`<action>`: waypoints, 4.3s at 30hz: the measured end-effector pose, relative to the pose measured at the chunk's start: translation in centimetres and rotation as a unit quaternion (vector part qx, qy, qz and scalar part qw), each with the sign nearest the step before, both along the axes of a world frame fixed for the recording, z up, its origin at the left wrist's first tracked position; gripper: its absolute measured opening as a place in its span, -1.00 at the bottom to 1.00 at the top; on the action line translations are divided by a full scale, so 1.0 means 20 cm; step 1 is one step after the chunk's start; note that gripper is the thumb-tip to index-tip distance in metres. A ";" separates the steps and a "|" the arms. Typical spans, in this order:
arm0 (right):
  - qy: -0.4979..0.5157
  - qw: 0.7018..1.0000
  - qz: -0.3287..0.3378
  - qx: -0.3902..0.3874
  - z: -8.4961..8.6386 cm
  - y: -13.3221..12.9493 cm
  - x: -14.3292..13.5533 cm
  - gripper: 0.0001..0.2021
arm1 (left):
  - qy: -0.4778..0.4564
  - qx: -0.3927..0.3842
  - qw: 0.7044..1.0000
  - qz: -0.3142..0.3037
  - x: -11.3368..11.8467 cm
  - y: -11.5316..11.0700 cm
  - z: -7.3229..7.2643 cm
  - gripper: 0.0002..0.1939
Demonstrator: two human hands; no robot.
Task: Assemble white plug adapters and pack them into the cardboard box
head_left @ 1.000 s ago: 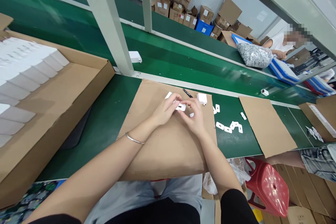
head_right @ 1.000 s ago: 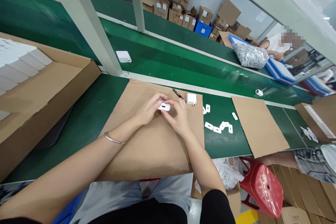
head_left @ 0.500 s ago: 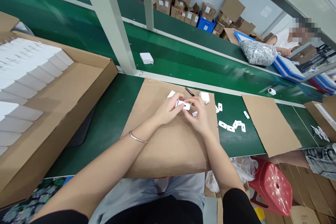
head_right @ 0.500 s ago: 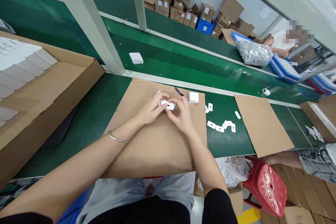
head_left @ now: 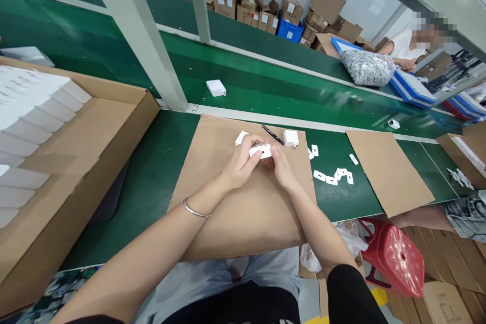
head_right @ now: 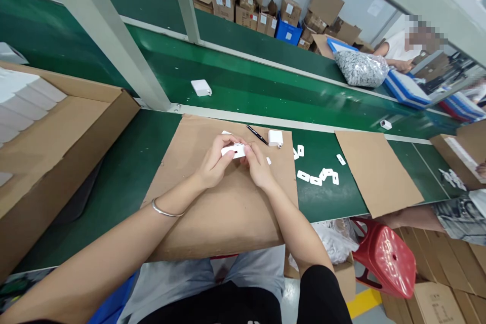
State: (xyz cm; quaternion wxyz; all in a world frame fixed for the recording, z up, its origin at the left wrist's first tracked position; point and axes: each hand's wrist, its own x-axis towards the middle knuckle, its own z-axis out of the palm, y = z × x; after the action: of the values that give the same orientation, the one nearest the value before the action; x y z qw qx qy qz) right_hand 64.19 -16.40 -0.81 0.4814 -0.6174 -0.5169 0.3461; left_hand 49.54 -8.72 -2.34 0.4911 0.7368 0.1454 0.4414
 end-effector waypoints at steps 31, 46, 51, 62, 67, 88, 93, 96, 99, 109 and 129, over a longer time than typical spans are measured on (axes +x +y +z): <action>0.021 0.997 -0.015 0.071 0.09 -0.01 0.00 -0.45 | 0.153 -0.047 0.986 0.042 0.02 0.01 0.03 -0.50; 0.035 0.995 -0.031 0.085 0.07 -0.01 -0.01 -0.47 | 0.109 -0.066 0.992 0.006 0.01 -0.01 0.06 -0.47; 0.017 0.994 -0.027 0.105 0.08 -0.02 0.00 -0.47 | 0.100 -0.073 0.992 0.011 0.01 -0.01 0.05 -0.48; -0.019 0.996 0.003 0.089 -0.02 -0.01 -0.04 -0.49 | -0.007 -0.362 0.930 -0.068 0.08 0.00 -0.01 -0.50; -0.143 0.978 0.036 0.148 -0.01 0.00 -0.04 -0.52 | -0.052 -0.525 0.842 -0.111 0.08 0.02 0.06 -0.50; -0.305 0.945 0.113 -0.042 0.05 -0.02 0.32 -0.76 | -0.094 -0.296 0.949 0.058 -0.40 0.27 0.54 -0.56; -0.272 0.945 0.151 -0.104 -0.01 -0.03 0.44 -0.63 | -0.065 -0.287 0.946 0.139 -0.71 0.29 0.56 -0.70; -0.265 0.948 0.138 -0.107 -0.04 -0.02 0.46 -0.63 | -0.019 -0.269 0.942 0.199 -0.86 0.34 0.50 -0.68; -0.271 0.948 0.122 -0.115 -0.06 0.00 0.46 -0.69 | 0.114 -0.167 0.933 0.299 -1.02 0.40 0.41 -0.64; -0.259 0.952 0.113 -0.115 -0.05 0.02 0.44 -0.74 | 0.576 0.125 0.695 0.412 -1.37 0.46 0.24 -0.61; -0.324 0.939 0.082 -0.075 -0.02 0.04 0.35 -0.86 | 0.565 0.161 0.734 0.341 -0.72 0.24 0.36 -0.51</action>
State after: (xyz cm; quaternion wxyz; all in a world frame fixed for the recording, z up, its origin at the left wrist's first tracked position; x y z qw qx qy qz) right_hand 71.21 -15.65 -1.19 0.2104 -0.6860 -0.6663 0.2027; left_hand 35.07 -3.91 4.80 0.0092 0.8195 0.5644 0.0989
